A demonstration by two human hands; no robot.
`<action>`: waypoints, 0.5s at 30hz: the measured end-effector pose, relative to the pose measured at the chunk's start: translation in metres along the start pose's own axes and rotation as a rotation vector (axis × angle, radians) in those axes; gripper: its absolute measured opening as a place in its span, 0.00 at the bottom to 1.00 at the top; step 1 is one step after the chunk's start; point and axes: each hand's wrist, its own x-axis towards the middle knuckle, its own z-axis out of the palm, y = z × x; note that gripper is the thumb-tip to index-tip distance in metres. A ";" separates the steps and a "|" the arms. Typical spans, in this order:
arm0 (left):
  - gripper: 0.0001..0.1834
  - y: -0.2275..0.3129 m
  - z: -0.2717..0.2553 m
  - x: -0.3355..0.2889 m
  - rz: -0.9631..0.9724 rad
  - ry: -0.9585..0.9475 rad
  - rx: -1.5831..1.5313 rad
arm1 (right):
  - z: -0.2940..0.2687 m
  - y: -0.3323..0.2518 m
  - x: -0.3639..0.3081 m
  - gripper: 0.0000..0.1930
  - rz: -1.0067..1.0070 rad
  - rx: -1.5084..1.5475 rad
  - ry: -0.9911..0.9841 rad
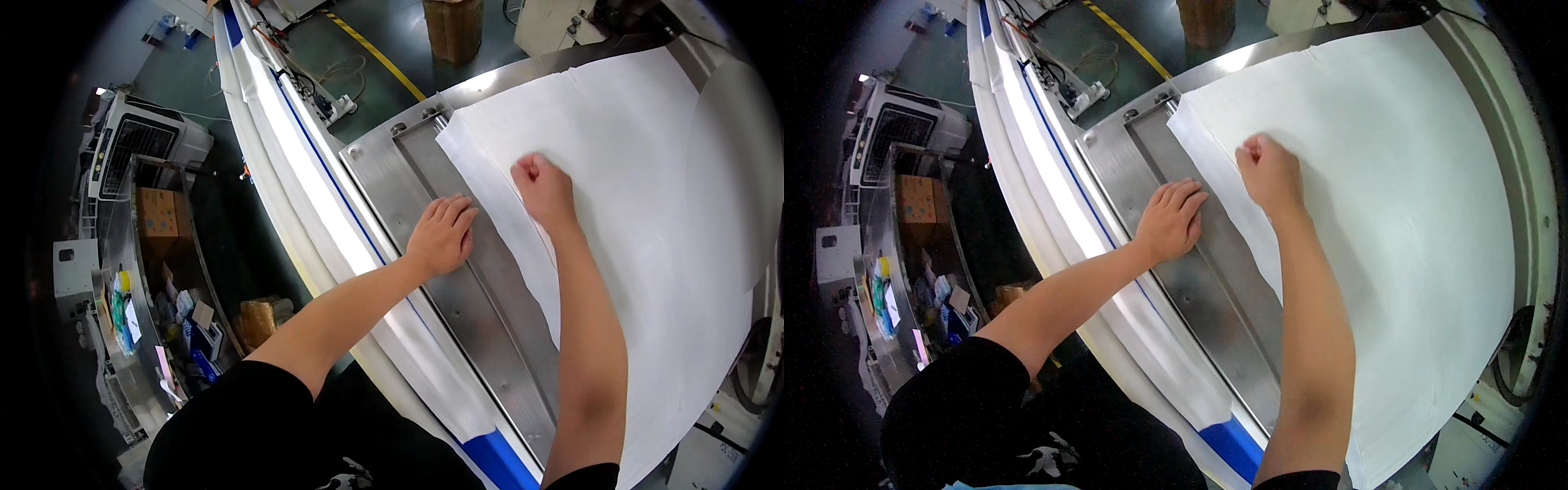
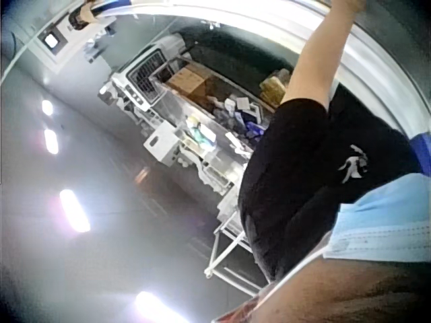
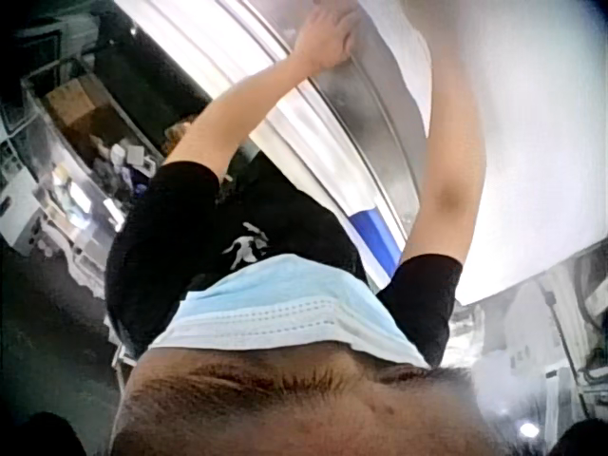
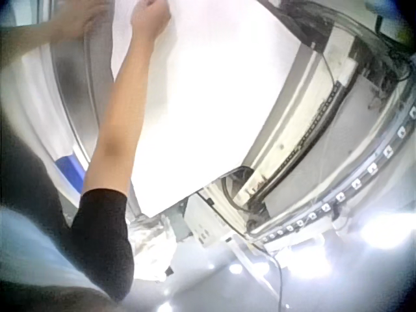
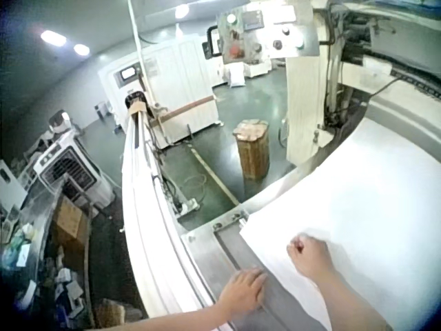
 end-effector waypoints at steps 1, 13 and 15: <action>0.20 -0.001 -0.002 -0.001 -0.013 -0.011 0.002 | 0.007 -0.003 0.014 0.11 -0.010 -0.002 -0.001; 0.23 -0.004 -0.003 0.002 -0.054 -0.088 0.002 | 0.029 -0.007 0.063 0.10 0.051 -0.137 0.031; 0.23 -0.004 -0.004 0.004 -0.060 -0.080 -0.056 | 0.028 -0.005 0.060 0.10 0.057 -0.165 0.067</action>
